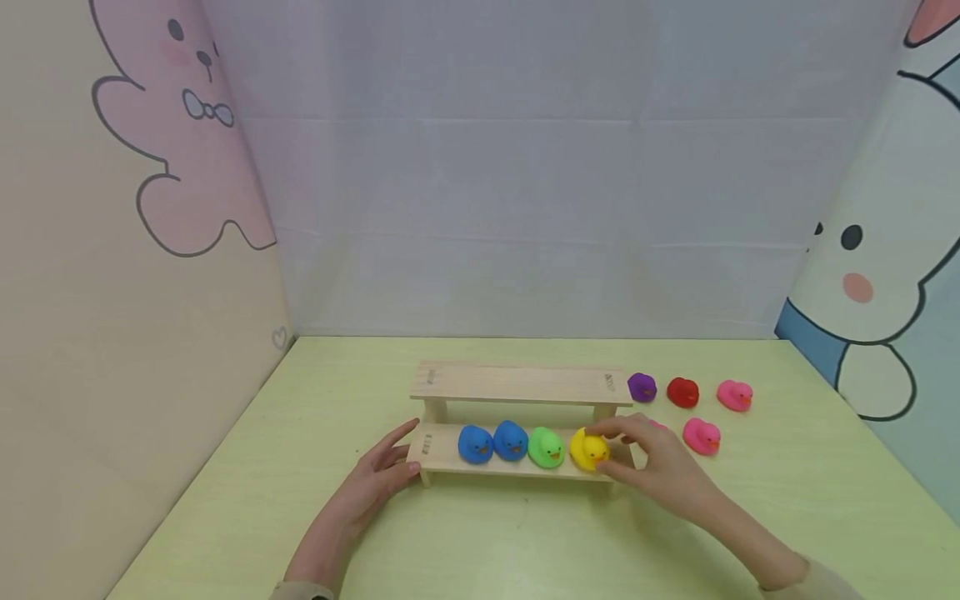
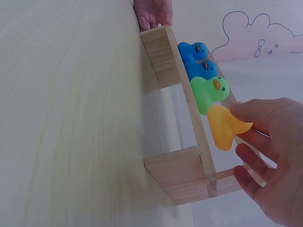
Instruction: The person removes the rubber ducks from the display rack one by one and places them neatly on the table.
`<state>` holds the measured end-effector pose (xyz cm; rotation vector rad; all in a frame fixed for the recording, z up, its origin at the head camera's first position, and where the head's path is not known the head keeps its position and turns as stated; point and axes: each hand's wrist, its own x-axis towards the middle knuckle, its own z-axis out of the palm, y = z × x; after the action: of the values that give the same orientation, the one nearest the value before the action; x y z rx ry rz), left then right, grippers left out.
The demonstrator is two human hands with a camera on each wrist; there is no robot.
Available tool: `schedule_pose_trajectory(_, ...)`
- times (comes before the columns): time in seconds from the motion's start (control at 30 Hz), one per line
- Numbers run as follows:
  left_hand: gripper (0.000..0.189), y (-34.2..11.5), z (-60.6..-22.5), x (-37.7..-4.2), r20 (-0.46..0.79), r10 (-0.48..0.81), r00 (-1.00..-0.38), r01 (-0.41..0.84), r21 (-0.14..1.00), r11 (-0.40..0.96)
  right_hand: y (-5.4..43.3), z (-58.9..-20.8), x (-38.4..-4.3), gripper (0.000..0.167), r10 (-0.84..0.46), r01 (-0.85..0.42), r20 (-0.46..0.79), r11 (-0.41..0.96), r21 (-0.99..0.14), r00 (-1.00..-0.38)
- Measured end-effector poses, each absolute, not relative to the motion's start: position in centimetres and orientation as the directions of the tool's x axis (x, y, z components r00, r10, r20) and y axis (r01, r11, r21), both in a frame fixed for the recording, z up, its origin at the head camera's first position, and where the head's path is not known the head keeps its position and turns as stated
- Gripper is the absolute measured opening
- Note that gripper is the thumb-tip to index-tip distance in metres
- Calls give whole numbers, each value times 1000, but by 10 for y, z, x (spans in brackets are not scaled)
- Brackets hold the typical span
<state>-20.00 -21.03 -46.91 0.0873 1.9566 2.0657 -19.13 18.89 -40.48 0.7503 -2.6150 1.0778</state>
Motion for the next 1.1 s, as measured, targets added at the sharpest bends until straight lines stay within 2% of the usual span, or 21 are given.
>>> schedule_pose_trajectory(0.6,66,-210,-471,-201,-154,259,-953,-168,985,-33,199,-398,-190,38,-384,-509,335,644,-571,-861)
schedule_pose_trajectory(0.9,66,-210,-471,-202,-150,261,-954,-167,985,-41,206,-392,-189,39,-380,-529,368,632,-567,-848)
schedule_pose_trajectory(1.1,66,-211,-471,-202,-148,254,-956,-164,986,-39,211,-388,-188,38,-346,-502,364,621,-602,-865)
